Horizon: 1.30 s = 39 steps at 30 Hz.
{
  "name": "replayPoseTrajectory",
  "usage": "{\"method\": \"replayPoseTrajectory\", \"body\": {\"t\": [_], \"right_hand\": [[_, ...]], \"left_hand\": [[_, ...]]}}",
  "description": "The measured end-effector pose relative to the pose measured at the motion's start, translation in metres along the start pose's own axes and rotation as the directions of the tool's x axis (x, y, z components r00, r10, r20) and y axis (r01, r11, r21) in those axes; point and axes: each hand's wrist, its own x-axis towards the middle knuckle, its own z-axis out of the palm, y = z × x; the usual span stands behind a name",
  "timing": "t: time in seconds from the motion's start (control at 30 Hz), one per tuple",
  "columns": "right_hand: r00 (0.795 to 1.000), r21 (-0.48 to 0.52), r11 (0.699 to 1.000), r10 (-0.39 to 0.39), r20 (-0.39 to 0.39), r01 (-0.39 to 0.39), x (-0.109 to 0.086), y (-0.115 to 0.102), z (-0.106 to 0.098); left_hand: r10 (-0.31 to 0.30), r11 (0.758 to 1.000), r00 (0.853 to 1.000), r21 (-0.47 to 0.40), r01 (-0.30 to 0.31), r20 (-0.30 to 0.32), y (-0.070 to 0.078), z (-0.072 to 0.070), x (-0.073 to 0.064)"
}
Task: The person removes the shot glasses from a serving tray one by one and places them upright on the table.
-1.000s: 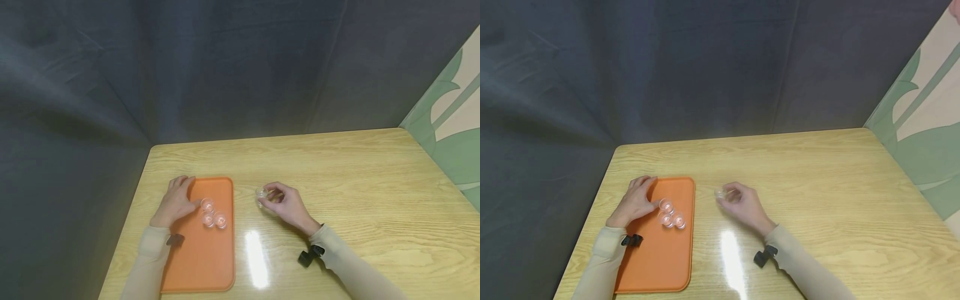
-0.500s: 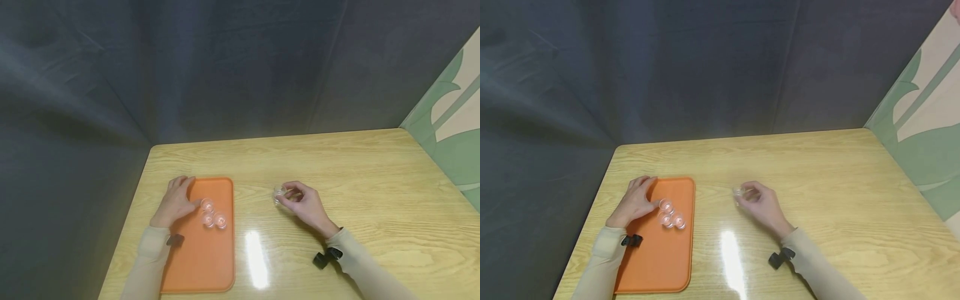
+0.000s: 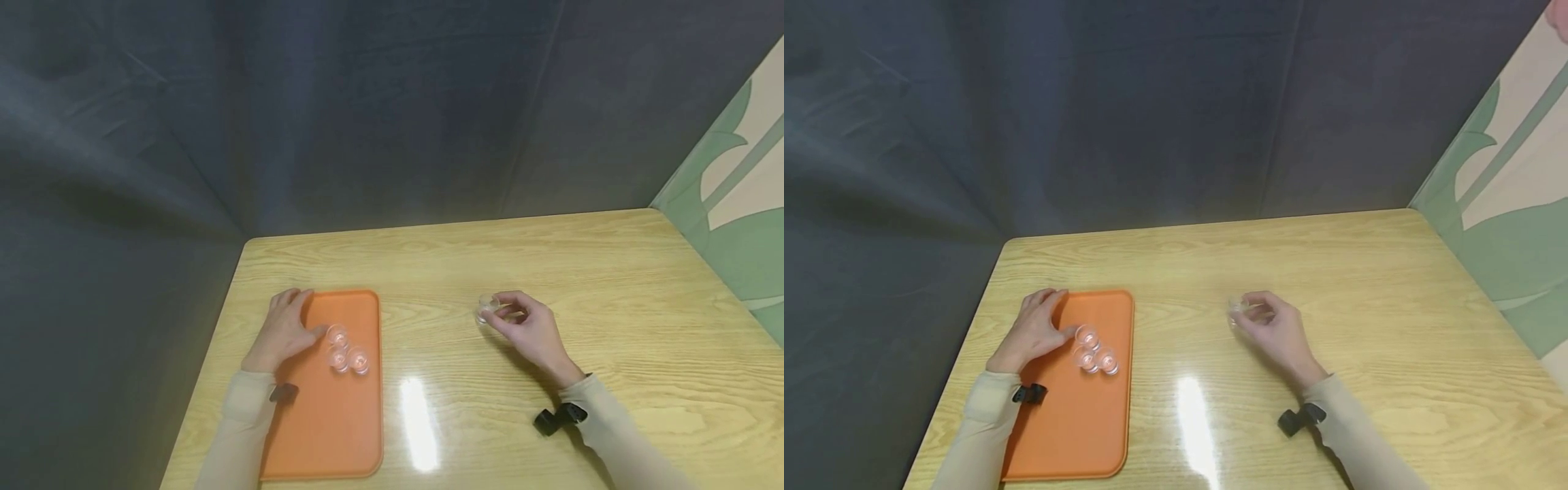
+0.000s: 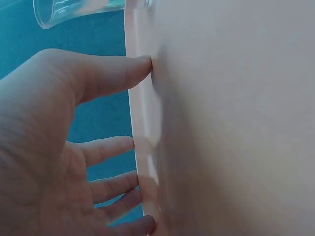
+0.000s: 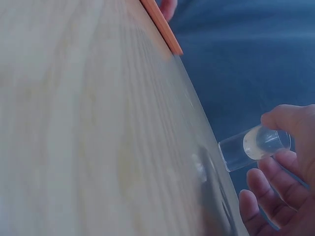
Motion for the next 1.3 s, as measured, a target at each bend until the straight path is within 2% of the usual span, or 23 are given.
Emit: {"method": "replayPoseTrajectory", "body": {"t": [0.37,1.1,1.3], "right_hand": [[0.996,-0.018,1.0,0.012,-0.091,-0.013,0.001,0.013,-0.034],[0.967,0.01,0.989,0.143,-0.211,-0.145,0.006,0.045,-0.085],[0.951,0.071,0.979,0.2,-0.234,-0.189,0.007,0.052,-0.095]], "left_hand": [[-0.05,0.999,0.999,0.003,0.05,0.006,-0.01,-0.005,-0.001],[-0.027,1.0,1.0,0.006,0.027,0.009,-0.012,-0.006,-0.002],[-0.024,1.0,1.0,0.014,0.024,0.002,-0.012,-0.006,-0.001]]}}
